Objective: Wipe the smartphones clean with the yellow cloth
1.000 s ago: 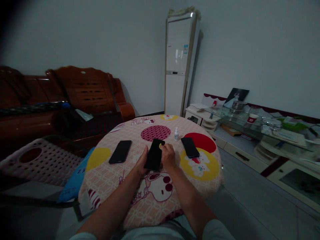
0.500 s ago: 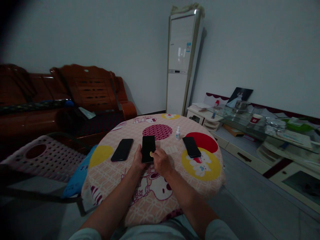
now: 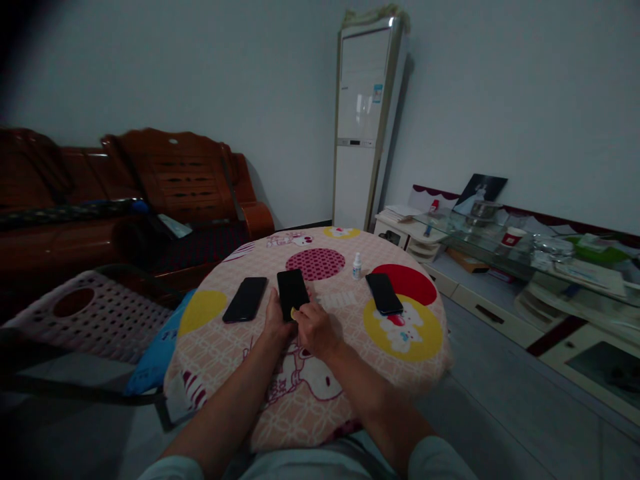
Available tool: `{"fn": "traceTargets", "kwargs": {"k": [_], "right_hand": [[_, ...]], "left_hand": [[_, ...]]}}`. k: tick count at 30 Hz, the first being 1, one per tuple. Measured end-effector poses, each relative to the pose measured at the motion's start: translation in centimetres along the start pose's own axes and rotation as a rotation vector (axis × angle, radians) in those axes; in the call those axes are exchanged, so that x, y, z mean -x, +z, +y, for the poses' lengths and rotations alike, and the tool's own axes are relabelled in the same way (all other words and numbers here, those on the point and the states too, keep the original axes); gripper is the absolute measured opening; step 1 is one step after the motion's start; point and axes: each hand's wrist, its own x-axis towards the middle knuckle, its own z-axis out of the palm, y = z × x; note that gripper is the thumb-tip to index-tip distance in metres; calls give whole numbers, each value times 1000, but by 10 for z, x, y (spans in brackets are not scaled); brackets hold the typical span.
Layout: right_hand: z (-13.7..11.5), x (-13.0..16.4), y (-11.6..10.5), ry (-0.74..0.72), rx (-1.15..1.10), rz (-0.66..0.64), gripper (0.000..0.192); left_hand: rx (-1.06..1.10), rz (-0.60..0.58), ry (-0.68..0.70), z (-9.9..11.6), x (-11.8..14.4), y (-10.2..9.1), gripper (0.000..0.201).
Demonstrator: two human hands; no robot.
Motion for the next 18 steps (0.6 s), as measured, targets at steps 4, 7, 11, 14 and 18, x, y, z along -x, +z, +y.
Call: {"fn": "traceTargets", "kwargs": {"k": [4, 7, 11, 14, 18], "right_hand": [[10, 4, -4, 76, 11, 30, 27], [11, 5, -4, 81, 17, 46, 28], [6, 4, -2, 0, 12, 10, 27], [5, 1, -4, 11, 30, 6, 28], [12, 0, -6, 78, 62, 64, 30]], "left_hand": [[-10, -14, 40, 4, 1, 4, 71], [-34, -27, 49, 4, 3, 5, 72], [-85, -22, 25, 2, 3, 3, 69], [-107, -15, 26, -2, 2, 1, 61], [-124, -87, -30, -9, 4, 3, 57]]}}
